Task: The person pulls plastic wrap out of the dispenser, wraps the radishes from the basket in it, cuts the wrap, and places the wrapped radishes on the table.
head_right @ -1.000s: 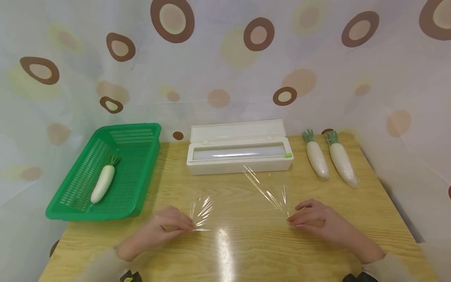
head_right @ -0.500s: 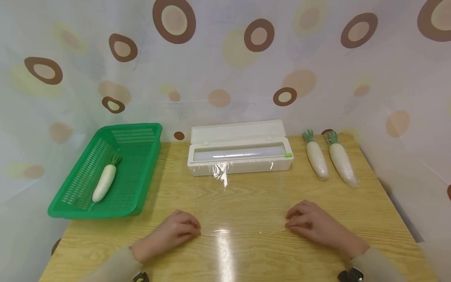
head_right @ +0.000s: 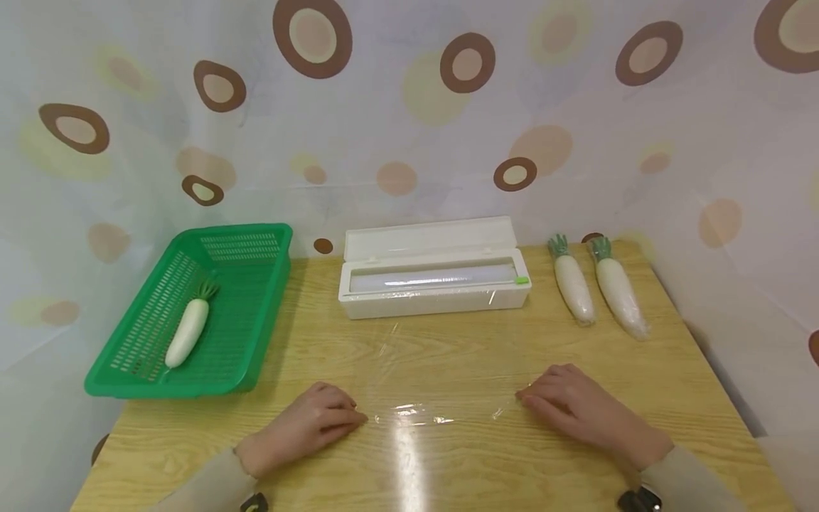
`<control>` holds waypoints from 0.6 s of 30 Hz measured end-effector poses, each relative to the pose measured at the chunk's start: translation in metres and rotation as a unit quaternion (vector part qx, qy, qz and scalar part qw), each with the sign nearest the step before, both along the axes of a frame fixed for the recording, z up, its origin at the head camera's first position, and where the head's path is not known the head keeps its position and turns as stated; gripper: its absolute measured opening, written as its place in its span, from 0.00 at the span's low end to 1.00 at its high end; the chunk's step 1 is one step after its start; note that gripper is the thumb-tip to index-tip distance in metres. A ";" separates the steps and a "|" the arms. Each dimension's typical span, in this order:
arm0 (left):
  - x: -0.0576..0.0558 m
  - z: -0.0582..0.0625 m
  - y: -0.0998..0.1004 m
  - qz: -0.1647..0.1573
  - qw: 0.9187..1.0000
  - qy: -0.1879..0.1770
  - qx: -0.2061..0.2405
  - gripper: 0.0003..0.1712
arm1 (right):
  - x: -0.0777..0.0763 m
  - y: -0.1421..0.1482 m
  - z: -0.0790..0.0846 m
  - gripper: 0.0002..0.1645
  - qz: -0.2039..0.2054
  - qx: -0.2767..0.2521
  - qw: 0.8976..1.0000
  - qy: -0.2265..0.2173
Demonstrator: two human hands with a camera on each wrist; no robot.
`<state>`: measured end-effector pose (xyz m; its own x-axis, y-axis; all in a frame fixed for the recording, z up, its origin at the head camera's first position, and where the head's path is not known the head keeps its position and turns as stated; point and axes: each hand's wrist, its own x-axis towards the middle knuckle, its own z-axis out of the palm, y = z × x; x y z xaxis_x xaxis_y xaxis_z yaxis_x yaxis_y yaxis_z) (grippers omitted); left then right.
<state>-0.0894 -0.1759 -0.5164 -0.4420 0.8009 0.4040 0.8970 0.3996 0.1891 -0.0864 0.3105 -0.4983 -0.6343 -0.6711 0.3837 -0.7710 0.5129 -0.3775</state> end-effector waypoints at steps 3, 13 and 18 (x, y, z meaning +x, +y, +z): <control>0.002 0.000 -0.001 0.009 1.000 -0.012 -0.003 0.04 | -0.003 -0.004 -0.003 0.19 -0.002 -0.012 1.000 0.012; 0.007 0.002 0.000 0.027 0.999 -0.039 -0.013 0.03 | -0.003 -0.016 -0.008 0.21 -0.036 0.004 0.999 0.025; 0.008 0.001 0.000 0.024 0.999 -0.044 -0.006 0.04 | -0.001 -0.014 -0.014 0.24 -0.058 0.037 0.997 0.035</control>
<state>-0.0819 -0.1760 -0.5153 -0.5130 0.7828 0.3522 0.8571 0.4445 0.2604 -0.0877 0.2963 -0.5119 -0.6822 -0.6229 0.3829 -0.7284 0.6242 -0.2825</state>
